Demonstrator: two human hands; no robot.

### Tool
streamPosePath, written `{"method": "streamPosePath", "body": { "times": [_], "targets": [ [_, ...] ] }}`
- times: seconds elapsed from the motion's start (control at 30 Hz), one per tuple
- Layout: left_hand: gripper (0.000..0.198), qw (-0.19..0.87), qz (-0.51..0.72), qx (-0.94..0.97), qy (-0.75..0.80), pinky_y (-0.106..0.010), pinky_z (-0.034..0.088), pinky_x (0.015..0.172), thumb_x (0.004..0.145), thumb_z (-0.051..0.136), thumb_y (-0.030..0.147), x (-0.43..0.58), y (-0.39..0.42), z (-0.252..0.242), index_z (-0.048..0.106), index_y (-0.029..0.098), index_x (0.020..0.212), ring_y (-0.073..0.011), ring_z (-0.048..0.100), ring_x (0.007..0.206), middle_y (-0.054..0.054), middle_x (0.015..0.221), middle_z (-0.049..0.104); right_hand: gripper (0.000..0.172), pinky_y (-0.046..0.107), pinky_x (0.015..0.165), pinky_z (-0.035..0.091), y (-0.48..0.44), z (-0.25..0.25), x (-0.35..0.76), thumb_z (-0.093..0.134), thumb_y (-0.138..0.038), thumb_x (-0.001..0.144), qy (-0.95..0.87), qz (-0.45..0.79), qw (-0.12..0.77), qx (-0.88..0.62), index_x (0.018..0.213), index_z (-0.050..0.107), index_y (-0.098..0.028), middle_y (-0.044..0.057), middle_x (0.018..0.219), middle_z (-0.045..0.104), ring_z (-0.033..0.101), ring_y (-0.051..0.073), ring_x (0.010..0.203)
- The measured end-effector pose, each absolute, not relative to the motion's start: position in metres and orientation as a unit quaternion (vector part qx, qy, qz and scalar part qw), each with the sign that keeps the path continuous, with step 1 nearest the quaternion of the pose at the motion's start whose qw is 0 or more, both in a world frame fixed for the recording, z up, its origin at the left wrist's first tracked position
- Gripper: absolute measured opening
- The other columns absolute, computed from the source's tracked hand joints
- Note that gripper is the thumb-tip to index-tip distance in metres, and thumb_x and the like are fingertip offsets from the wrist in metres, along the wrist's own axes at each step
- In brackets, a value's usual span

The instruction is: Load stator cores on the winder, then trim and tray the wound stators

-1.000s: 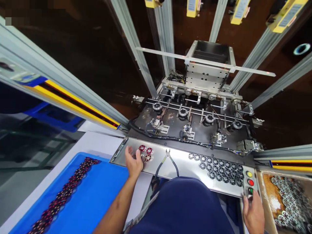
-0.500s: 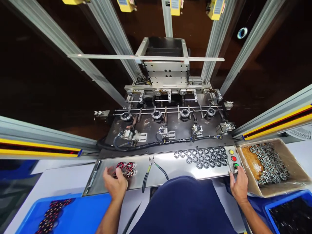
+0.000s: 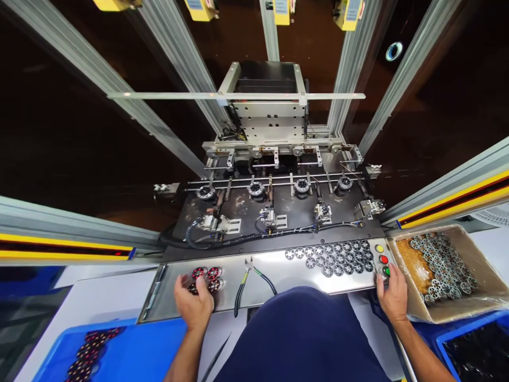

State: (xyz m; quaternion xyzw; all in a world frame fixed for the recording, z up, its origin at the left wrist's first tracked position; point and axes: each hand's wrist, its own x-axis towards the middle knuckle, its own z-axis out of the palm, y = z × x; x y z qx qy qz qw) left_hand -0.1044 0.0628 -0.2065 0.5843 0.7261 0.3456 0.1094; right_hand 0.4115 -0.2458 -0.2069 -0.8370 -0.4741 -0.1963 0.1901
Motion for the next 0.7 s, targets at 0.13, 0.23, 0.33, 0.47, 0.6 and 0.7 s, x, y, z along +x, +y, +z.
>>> {"method": "streamPosePath", "body": {
  "times": [0.13,0.23,0.33,0.47,0.6,0.7],
  "targets": [
    [0.075,0.112,0.345,0.582,0.728,-0.058,0.041,0.113,0.091,0.047,0.054,-0.105,0.063,-0.210,0.043,0.003,0.146,-0.0402,0.056,0.128,-0.025,0.134,0.058,0.057,0.055,0.101,0.052,-0.244,-0.207,0.414,0.049,-0.037,0.100,-0.492,-0.176,0.197,-0.829,0.149,0.043,-0.008,0.025,0.134,0.061,0.059,0.038,0.124],
    [0.076,0.117,0.343,0.583,0.727,-0.057,0.040,0.114,0.091,0.047,0.054,-0.105,0.064,-0.210,0.043,0.002,0.146,-0.0399,0.055,0.129,-0.026,0.136,0.058,0.056,0.054,0.101,0.052,-0.241,-0.208,0.420,0.045,-0.039,0.101,-0.507,-0.160,0.199,-0.823,0.147,0.044,-0.008,0.024,0.131,0.063,0.060,0.037,0.121],
    [0.073,0.119,0.343,0.581,0.728,-0.057,0.040,0.114,0.092,0.046,0.053,-0.103,0.065,-0.209,0.044,0.003,0.145,-0.0394,0.055,0.130,-0.026,0.136,0.058,0.051,0.053,0.100,0.052,-0.236,-0.208,0.430,0.045,-0.039,0.101,-0.517,-0.155,0.202,-0.817,0.142,0.050,-0.009,0.023,0.128,0.064,0.061,0.035,0.118],
    [0.068,0.122,0.346,0.579,0.729,-0.056,0.042,0.113,0.094,0.047,0.052,-0.101,0.065,-0.209,0.046,0.006,0.143,-0.0376,0.057,0.128,-0.025,0.135,0.059,0.040,0.051,0.096,0.053,-0.231,-0.205,0.442,0.049,-0.039,0.099,-0.539,-0.151,0.201,-0.803,0.126,0.062,-0.011,0.020,0.123,0.064,0.063,0.035,0.114],
    [0.063,0.125,0.353,0.572,0.730,-0.054,0.043,0.112,0.094,0.049,0.050,-0.101,0.065,-0.212,0.046,0.009,0.143,-0.0354,0.059,0.127,-0.023,0.136,0.061,0.037,0.053,0.089,0.054,-0.228,-0.205,0.449,0.052,-0.036,0.095,-0.555,-0.161,0.201,-0.791,0.120,0.065,-0.011,0.021,0.117,0.065,0.064,0.037,0.106],
    [0.063,0.130,0.359,0.565,0.731,-0.053,0.045,0.111,0.094,0.051,0.050,-0.101,0.066,-0.213,0.047,0.010,0.143,-0.0351,0.060,0.126,-0.023,0.136,0.062,0.039,0.052,0.082,0.055,-0.226,-0.207,0.454,0.053,-0.036,0.092,-0.563,-0.185,0.193,-0.782,0.118,0.066,-0.011,0.021,0.114,0.065,0.065,0.038,0.101]
  ]
}}
